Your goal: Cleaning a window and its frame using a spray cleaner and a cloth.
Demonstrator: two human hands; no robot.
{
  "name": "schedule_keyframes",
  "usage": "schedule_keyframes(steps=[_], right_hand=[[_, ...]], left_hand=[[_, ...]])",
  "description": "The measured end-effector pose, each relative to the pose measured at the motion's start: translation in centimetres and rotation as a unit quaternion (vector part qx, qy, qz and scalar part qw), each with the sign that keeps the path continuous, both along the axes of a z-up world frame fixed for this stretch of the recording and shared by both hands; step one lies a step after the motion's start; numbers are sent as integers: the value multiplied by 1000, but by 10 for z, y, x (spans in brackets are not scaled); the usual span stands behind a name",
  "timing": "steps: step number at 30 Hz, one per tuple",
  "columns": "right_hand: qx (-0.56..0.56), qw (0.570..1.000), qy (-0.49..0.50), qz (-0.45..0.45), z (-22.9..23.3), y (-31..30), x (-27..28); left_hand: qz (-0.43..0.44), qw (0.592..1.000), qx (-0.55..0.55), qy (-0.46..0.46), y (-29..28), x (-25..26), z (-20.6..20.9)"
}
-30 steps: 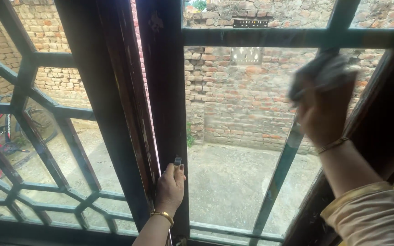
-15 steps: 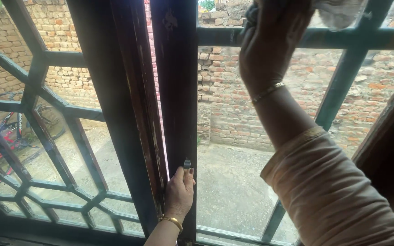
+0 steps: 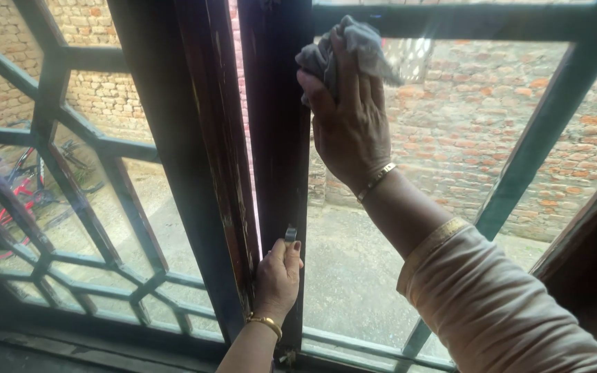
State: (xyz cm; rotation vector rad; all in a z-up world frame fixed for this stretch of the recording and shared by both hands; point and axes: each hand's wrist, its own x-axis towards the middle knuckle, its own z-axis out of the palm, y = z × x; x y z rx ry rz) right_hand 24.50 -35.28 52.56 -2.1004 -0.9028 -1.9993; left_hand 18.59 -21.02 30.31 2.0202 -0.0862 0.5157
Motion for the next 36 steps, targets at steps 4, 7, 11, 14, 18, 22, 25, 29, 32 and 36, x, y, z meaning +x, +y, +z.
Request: schedule_keyframes(steps=[4,7,11,14,18,22,25,29,32,36], right_hand=[[-5,1000,24,2,-40,-1,-5],[-14,999,45,11,-67,-5,-9],[-50,996,74,29,-89,-14,-20],[-71,991,106,33,-107,-17,-24],[-97,982,159,24,-129,-16,-27],[-117,976,186,11,-140,-16,-27],[-136,970,203,-8,-153,-19,-24],[-150,968,202,-17,-178,-19,-24],[-159,966,204,-15,-193,-21,-22],[-169,962,210,-39,-229,-24,-31]], left_hand=[[12,1000,-8,-7,-5,-2,-3],[25,1000,-3,-12,-6,-4,-3],[22,999,-2,-24,-7,-2,-2],[16,999,-6,-27,-8,0,-5],[16,1000,-15,-20,-5,-3,-2],[18,1000,-18,-17,-5,-4,-1],[14,1000,-23,-1,-6,-4,-3],[3,1000,-27,3,-4,-5,-5],[10,1000,-20,-5,-2,0,-4],[8,1000,-11,1,-4,-9,-2]])
